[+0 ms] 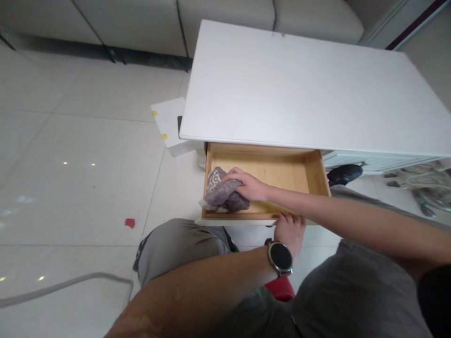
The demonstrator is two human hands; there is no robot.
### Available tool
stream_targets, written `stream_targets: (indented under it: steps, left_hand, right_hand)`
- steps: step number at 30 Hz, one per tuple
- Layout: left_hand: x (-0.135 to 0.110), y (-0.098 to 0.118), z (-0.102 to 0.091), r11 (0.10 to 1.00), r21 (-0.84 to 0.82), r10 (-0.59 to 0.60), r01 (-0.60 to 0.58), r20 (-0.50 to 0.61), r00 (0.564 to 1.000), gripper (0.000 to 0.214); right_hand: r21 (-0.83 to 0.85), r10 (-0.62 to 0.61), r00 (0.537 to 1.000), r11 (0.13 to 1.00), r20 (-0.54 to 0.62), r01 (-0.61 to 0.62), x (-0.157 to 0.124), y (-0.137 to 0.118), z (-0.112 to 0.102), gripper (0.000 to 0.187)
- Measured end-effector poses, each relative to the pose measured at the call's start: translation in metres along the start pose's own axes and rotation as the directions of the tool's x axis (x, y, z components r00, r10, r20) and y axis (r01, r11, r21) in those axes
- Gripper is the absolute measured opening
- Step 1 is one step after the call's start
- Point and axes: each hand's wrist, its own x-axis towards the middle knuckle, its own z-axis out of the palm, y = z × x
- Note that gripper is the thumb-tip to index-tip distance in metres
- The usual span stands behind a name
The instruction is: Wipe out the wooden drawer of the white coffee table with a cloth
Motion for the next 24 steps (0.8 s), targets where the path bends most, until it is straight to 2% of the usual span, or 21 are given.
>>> stream_targets:
  steps: [2,3,5,8,10,12,15,17,19,20,21,22,23,24]
  left_hand:
    - [-0.001,-0.001,-0.001,1.000,0.015,0.011,-0.011,0.001,1.000,0.046]
    - [-0.001,-0.001,-0.002,1.000,0.015,0.012,-0.012,-0.001,1.000,0.046]
    - [-0.001,-0.001,-0.002,1.000,0.010,0.006,-0.006,-0.005,1.000,0.046]
    - [0.000,0.000,-0.003,1.000,0.015,0.001,-0.001,-0.006,1.000,0.047]
    - [0.000,0.000,-0.003,1.000,0.028,-0.007,0.007,-0.015,1.000,0.049]
    - [-0.001,0.001,-0.003,0.999,0.037,-0.015,0.015,-0.025,1.000,0.050]
    - [-0.002,0.001,-0.003,0.999,0.045,-0.006,0.008,-0.035,0.999,0.051]
    - [-0.003,0.001,-0.002,0.999,0.050,0.002,0.000,-0.045,0.999,0.052]
    - [-0.004,0.001,-0.002,0.999,0.048,0.001,0.002,-0.051,0.999,0.054]
    - [-0.004,0.001,-0.001,0.999,0.044,-0.002,0.004,-0.050,0.999,0.054]
    - [-0.004,0.001,-0.001,0.999,0.041,-0.006,0.008,-0.048,0.999,0.054]
    - [-0.003,0.001,-0.001,0.999,0.039,-0.010,0.011,-0.044,0.999,0.055]
    - [-0.003,0.002,-0.001,0.999,0.038,-0.014,0.015,-0.041,0.999,0.054]
    - [-0.003,0.002,-0.001,0.999,0.038,-0.014,0.015,-0.036,0.999,0.054]
  right_hand:
    - [0.194,0.108,0.974,0.979,-0.201,-0.069,0.020,0.011,0.012,0.043]
    - [0.301,0.193,0.941,0.948,-0.279,-0.106,0.026,0.018,0.015,0.042]
    - [0.501,0.381,0.846,0.850,-0.374,-0.161,0.030,0.033,0.018,0.041]
    - [0.676,0.568,0.707,0.717,-0.422,-0.172,0.022,0.048,0.014,0.041]
    - [0.722,0.614,0.664,0.674,-0.427,-0.158,0.016,0.052,0.010,0.044]
    - [0.737,0.627,0.653,0.658,-0.425,-0.152,0.013,0.053,0.007,0.047]
    - [0.703,0.605,0.663,0.692,-0.441,-0.164,0.012,0.051,-0.001,0.047]
    - [0.613,0.542,0.684,0.771,-0.489,-0.173,0.012,0.048,-0.010,0.046]
    - [0.418,0.400,0.743,0.891,-0.537,-0.178,0.011,0.042,-0.022,0.044]
    - [0.276,0.295,0.795,0.947,-0.530,-0.167,0.009,0.037,-0.027,0.042]
    - [0.119,0.178,0.857,0.983,-0.483,-0.138,0.007,0.030,-0.031,0.040]
    - [-0.034,0.066,0.919,0.996,-0.388,-0.086,0.005,0.022,-0.033,0.038]
    - [-0.167,-0.026,0.967,0.986,-0.255,-0.018,0.003,0.011,-0.031,0.038]
    - [-0.274,-0.090,0.991,0.960,-0.100,0.060,0.001,0.000,-0.026,0.040]
